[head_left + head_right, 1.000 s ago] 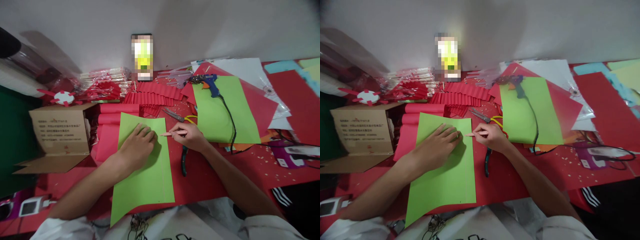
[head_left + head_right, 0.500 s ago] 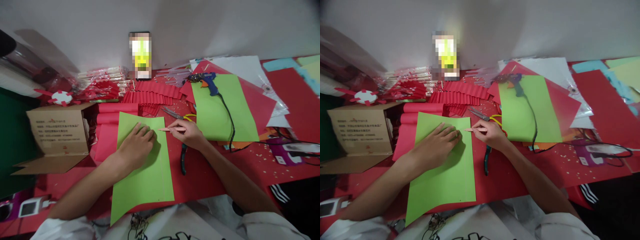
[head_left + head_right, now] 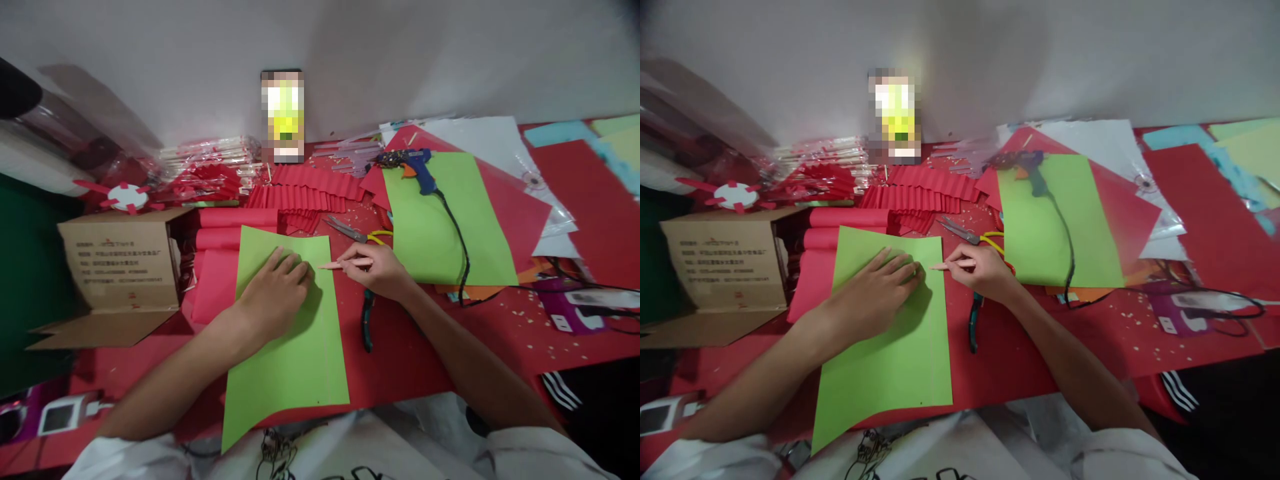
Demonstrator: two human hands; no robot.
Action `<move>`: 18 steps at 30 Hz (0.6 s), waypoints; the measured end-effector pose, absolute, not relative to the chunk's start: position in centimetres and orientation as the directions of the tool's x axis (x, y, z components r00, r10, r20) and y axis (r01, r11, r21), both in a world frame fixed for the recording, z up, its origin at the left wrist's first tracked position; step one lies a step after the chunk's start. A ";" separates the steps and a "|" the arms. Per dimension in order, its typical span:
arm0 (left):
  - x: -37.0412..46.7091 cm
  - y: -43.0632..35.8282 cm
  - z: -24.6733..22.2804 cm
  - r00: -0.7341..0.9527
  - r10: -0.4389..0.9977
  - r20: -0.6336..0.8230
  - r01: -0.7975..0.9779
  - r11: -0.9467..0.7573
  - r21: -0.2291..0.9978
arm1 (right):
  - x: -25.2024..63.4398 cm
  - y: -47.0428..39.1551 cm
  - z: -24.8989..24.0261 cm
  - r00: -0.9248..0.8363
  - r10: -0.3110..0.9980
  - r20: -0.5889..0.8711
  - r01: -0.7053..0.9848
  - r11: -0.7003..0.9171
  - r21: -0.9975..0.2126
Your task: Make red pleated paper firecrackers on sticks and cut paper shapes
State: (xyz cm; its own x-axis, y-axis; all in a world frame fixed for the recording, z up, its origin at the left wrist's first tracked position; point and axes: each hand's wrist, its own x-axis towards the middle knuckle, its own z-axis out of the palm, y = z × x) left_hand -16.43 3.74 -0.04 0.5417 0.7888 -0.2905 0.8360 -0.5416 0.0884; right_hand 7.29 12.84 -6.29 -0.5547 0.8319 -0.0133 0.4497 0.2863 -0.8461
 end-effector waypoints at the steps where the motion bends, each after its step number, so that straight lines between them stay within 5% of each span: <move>1: -16.4 3.7 0.0 0.540 0.787 -0.298 0.836 -0.543 0.082 | 7.3 12.9 -6.3 -0.549 0.836 -0.008 0.451 0.288 -0.845; 18: -16.2 3.9 0.4 0.541 0.783 -0.307 0.830 -0.556 0.045 | 6.8 13.5 -6.2 -0.518 0.855 0.028 0.453 0.303 -0.838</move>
